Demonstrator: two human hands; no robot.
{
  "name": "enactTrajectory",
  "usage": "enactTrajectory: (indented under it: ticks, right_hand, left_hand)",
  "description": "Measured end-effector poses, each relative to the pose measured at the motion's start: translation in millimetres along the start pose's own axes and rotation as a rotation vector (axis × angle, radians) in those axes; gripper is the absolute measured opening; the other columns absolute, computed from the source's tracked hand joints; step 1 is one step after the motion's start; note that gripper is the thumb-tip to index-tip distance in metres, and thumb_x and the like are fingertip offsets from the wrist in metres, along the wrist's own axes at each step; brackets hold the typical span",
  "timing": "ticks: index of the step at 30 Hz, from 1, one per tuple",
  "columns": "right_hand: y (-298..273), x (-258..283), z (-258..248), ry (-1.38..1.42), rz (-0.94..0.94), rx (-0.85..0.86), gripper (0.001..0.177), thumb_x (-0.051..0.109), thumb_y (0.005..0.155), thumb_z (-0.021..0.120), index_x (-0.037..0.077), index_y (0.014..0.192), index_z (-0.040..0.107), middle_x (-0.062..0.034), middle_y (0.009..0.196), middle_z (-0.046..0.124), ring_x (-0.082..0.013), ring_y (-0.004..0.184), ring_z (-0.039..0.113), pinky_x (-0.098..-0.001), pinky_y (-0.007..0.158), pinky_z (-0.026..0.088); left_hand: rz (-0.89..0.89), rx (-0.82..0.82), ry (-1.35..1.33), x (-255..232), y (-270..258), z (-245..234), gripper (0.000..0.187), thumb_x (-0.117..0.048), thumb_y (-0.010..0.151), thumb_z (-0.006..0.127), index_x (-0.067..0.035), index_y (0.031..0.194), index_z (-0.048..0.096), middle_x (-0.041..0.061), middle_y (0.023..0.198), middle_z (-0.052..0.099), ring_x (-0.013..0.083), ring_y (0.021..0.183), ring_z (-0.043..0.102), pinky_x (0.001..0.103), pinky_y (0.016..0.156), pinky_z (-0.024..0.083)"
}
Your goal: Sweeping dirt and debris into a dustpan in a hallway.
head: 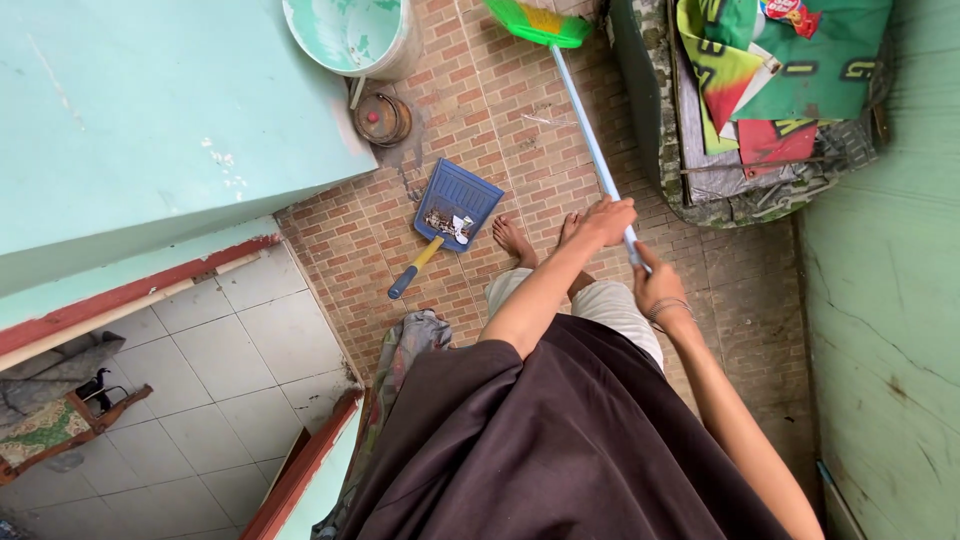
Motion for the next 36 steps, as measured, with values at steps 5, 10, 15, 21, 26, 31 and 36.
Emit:
enactTrajectory:
  ticks: [5,10,15,21,26,31,36]
  right_hand:
    - [-26.1,-25.0,32.3,0.107,0.042,0.076,0.044,0.015,0.100,0.055,0.013,0.144,0.061,-0.0311,0.081,0.067,-0.0405,0.070,0.068,-0.0484,0.069,0.055]
    - [-70.0,-25.5,13.4,0.310,0.243,0.295,0.049,0.016,0.099,0.055,0.014,0.148,0.056,-0.0163,0.066,0.066,-0.0222,0.048,0.062,-0.0382,0.051,0.052]
    - [-95.1,-37.6,-16.1,0.523,0.275,0.288,0.051,0.014,0.097,0.061,0.018,0.148,0.058,-0.0042,0.063,0.059,-0.0130,0.044,0.053,-0.0319,0.043,0.045]
    - [-116.7,-46.8,-72.6,0.637,0.420,0.303,0.066,0.007,0.092,0.061,0.018,0.155,0.044,-0.0047,0.064,0.053,-0.0150,0.044,0.049,-0.0352,0.039,0.041]
    - [-77.9,-96.6,-44.0,0.326,0.327,0.327,0.057,0.010,0.096,0.057,0.005,0.150,0.042,-0.0215,0.076,0.067,-0.0279,0.055,0.065,-0.0411,0.051,0.051]
    - [-38.2,-109.3,35.1,-0.272,0.078,0.170,0.053,0.022,0.092,0.067,-0.002,0.136,0.051,-0.0355,0.103,0.069,-0.0516,0.097,0.068,-0.0536,0.088,0.055]
    - [-35.5,-88.6,97.2,-0.277,0.107,0.267,0.059,0.012,0.091,0.058,-0.002,0.147,0.042,-0.0393,0.103,0.068,-0.0543,0.101,0.066,-0.0564,0.088,0.055]
  left_hand:
    - [0.049,0.083,0.141,8.6,-15.2,54.4,0.022,-0.005,0.082,0.072,-0.002,0.104,0.071,0.014,0.122,0.069,0.0364,0.118,0.064,0.044,0.100,0.052]
    - [0.105,0.132,0.106,-7.2,-59.6,81.5,0.027,-0.011,0.080,0.074,0.002,0.103,0.069,0.022,0.115,0.070,0.0406,0.114,0.064,0.048,0.101,0.048]
    - [0.112,0.106,0.126,-34.7,-71.6,69.7,0.026,-0.008,0.084,0.072,-0.002,0.110,0.070,0.017,0.124,0.070,0.0389,0.120,0.065,0.046,0.104,0.050]
    - [0.322,-0.023,-0.290,-85.1,-87.2,20.9,0.056,-0.011,0.077,0.079,-0.012,0.131,0.065,0.010,0.138,0.056,0.0259,0.127,0.060,0.040,0.112,0.053]
    - [-0.057,-0.365,-0.525,-0.8,-152.4,-41.9,0.088,-0.009,0.082,0.078,-0.007,0.155,0.030,0.019,0.160,0.033,0.0352,0.141,0.044,0.052,0.114,0.040]
    - [-0.522,-0.655,-0.615,140.4,-247.2,-17.8,0.089,-0.010,0.086,0.077,-0.007,0.159,0.026,0.019,0.162,0.034,0.0346,0.146,0.040,0.051,0.119,0.034]
    - [-1.106,-0.605,-0.305,243.9,-343.3,36.0,0.099,-0.028,0.081,0.085,-0.012,0.157,0.023,0.021,0.151,0.038,0.0410,0.139,0.042,0.058,0.111,0.039]
Point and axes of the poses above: each hand's wrist, its own y-axis towards the middle knuckle, its own z-axis out of the palm, x = y × z, the point moved 2 cm from there along y, towards the middle knuckle
